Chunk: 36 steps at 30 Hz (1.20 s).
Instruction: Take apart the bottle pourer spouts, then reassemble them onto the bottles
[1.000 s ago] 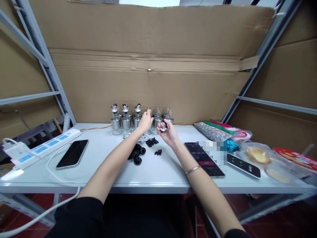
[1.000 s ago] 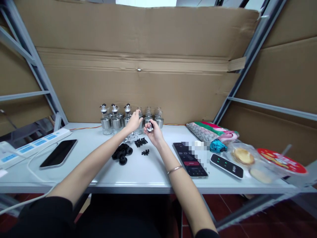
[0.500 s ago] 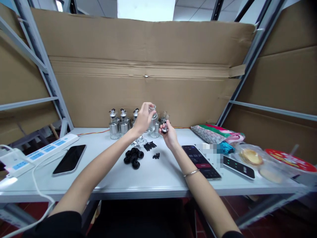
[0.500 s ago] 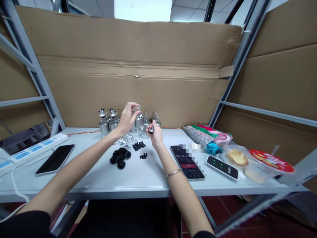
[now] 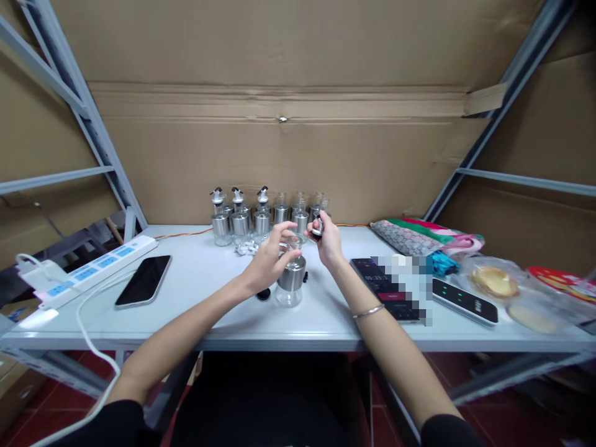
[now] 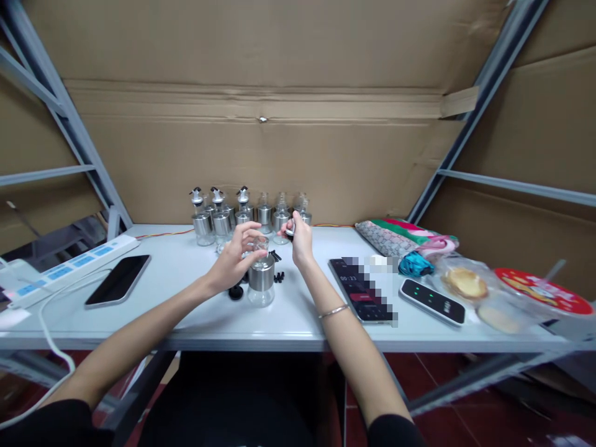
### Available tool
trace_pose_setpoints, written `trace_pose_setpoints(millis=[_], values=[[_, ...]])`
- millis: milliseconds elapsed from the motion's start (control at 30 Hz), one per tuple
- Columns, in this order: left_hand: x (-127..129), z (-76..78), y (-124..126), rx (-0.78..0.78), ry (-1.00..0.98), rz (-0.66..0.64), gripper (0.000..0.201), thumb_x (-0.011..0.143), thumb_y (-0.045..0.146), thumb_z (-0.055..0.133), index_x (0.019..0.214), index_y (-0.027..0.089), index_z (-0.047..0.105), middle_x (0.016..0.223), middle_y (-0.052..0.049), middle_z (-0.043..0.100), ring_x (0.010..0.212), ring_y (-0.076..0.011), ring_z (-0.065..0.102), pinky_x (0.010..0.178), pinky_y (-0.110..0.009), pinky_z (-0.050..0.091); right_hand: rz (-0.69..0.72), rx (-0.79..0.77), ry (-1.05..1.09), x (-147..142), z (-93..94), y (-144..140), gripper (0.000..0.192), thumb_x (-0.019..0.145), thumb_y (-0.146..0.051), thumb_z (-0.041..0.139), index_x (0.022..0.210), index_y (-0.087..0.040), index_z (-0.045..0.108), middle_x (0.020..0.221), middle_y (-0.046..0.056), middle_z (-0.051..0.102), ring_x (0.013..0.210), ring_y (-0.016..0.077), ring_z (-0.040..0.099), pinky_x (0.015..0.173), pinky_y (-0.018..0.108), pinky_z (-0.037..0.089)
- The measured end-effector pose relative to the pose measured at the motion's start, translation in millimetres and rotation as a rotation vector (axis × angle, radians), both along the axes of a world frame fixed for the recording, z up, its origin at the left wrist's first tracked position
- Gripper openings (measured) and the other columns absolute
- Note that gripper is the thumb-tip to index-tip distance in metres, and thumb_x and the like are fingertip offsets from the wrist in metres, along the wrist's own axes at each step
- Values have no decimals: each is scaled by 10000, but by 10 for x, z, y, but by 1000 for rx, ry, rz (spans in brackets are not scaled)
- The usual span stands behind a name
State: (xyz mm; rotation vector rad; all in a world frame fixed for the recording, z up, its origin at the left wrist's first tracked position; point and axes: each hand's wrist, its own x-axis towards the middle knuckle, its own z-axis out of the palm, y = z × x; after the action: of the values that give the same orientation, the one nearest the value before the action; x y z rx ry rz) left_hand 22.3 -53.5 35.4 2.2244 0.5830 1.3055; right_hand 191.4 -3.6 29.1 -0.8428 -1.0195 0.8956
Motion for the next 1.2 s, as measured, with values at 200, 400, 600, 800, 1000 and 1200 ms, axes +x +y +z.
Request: trace_pose_setpoints(millis=[200,400,600,800,1000,1200], values=[[-32,-71,33,7,20,-10,390,783,184,561,1112,198,352,1014,-71,551,918,-154,601,822,-306,504,115,130,100,-83,76,-31,260,684,-406,627,806,-244,465,727,-33,571,637,112,581,616,256,479],[8,-48,87,-116,5,-50,308,795,284,598,999,199,383,941,-51,586,862,-153,624,798,-308,503,114,295,-175,-257,353,-333,391,803,-446,557,1151,-305,450,942,26,635,861,164,633,772,317,501],[70,-122,114,-255,-191,-191,348,817,426,599,957,192,382,958,-73,636,860,-169,670,782,-316,525,212,319,-358,-325,420,-473,379,827,-502,528,1128,-278,473,1001,46,622,889,185,637,705,289,522],[94,-181,118,-275,-271,-228,406,778,445,648,952,196,379,924,-56,647,861,-169,674,785,-309,526,216,360,-427,-286,372,-467,379,851,-531,478,1138,-290,420,1022,49,621,844,178,644,644,301,548],[97,-201,117,-304,-318,-242,433,762,428,669,917,213,326,913,-27,636,838,-155,670,792,-315,524,236,338,-459,-283,412,-523,346,842,-517,502,1091,-285,440,941,30,634,766,174,646,613,296,534],[116,-220,149,-233,-363,-258,413,765,386,676,882,214,319,1146,-59,544,801,-111,642,703,-255,534,252,318,-543,-264,334,-521,301,841,-490,516,1048,-277,468,853,6,642,706,166,601,606,301,502]])
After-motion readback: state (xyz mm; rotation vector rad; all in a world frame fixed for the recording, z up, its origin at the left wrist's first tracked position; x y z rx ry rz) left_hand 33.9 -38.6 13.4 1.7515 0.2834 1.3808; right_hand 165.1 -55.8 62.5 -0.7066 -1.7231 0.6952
